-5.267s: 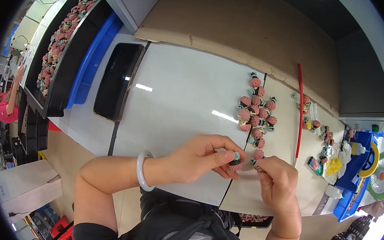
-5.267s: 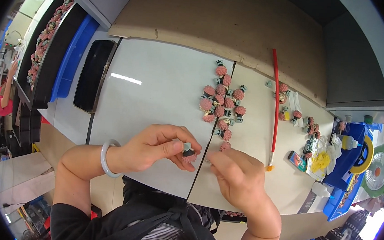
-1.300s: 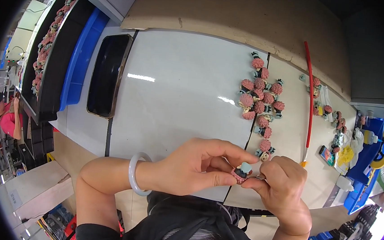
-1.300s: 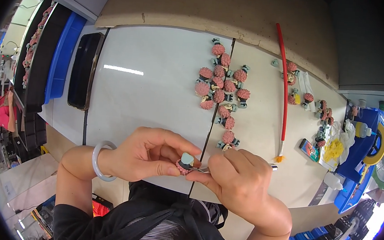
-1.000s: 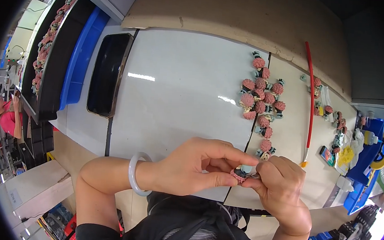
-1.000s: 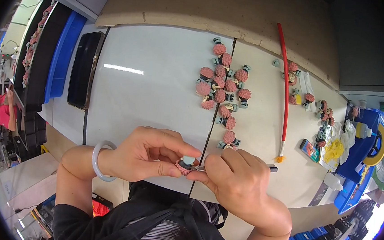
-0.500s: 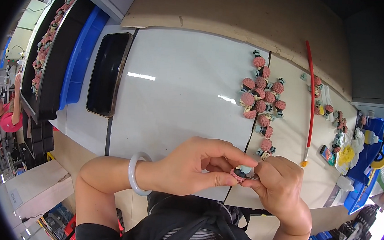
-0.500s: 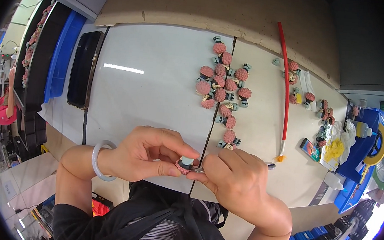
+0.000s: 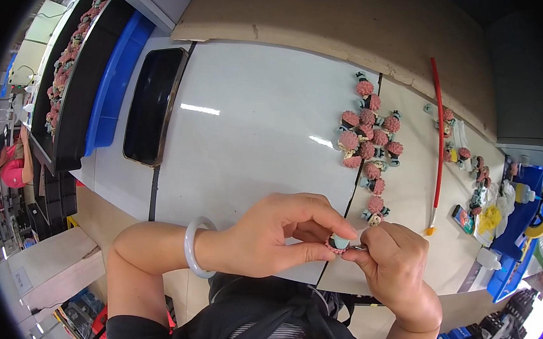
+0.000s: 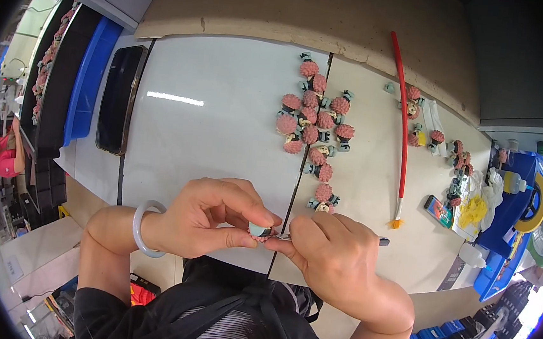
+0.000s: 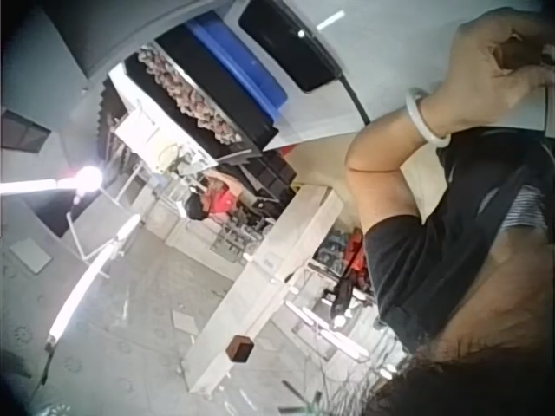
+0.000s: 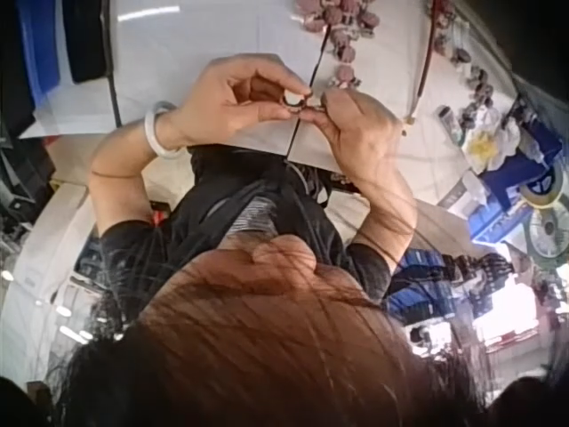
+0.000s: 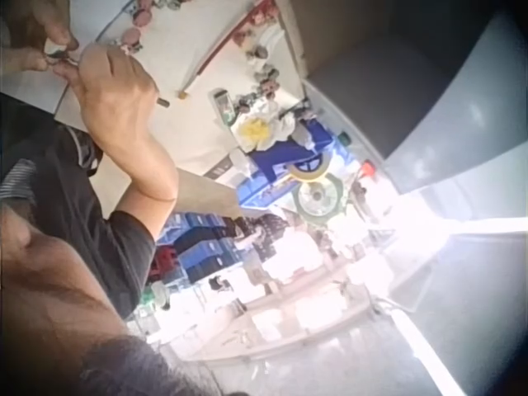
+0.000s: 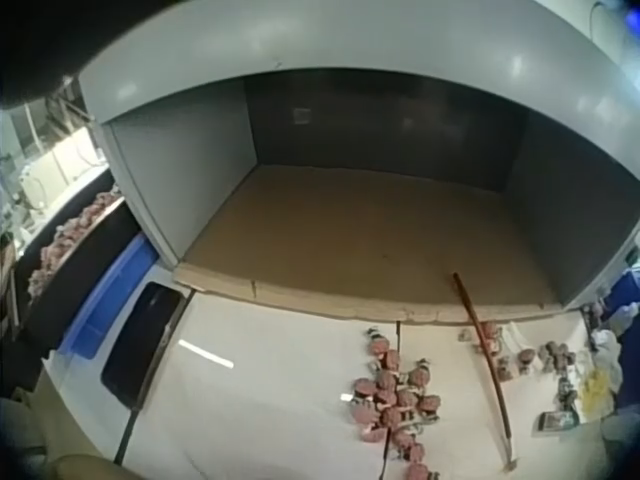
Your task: Assembling small toy figurines by attaching parts and cleaning them with a brush at a factory workbench.
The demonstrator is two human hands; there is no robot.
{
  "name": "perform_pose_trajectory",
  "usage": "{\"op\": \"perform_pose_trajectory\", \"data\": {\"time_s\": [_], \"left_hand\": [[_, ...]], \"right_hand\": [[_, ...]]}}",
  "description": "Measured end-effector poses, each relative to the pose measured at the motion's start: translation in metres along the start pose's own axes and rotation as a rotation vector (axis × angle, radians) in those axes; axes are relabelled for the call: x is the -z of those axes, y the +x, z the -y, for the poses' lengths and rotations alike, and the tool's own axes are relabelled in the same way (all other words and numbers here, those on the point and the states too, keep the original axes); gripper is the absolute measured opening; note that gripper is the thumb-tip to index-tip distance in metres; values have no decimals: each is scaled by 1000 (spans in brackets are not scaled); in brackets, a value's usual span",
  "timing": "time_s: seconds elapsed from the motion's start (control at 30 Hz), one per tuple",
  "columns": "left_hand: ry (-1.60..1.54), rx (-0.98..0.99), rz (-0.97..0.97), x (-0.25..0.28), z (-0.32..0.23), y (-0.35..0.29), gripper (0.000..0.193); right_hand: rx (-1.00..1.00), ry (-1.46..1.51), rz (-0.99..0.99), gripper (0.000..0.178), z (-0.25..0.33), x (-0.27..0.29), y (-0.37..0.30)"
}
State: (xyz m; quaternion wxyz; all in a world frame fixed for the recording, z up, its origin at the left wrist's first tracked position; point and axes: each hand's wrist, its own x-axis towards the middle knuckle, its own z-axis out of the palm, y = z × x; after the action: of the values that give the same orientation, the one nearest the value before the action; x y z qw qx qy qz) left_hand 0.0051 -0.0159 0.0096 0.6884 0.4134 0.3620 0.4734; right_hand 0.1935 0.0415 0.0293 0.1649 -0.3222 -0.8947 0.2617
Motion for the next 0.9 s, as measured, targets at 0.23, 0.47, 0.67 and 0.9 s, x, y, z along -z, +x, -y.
{"op": "perform_pose_trajectory", "data": {"time_s": [0.23, 0.47, 0.67, 0.9], "left_hand": [[108, -59, -2, 3, 2, 1, 32], [29, 8, -43, 0, 1, -1, 34], [130, -47, -1, 3, 2, 1, 35], [84, 32, -24, 1, -3, 2, 34]], "right_hand": [[-134, 63, 26, 33, 2, -3, -1], [-7, 12, -20, 33, 1, -2, 1], [-114, 34, -20, 34, -1, -6, -2], [-91, 23, 7, 34, -3, -4, 1]]}}
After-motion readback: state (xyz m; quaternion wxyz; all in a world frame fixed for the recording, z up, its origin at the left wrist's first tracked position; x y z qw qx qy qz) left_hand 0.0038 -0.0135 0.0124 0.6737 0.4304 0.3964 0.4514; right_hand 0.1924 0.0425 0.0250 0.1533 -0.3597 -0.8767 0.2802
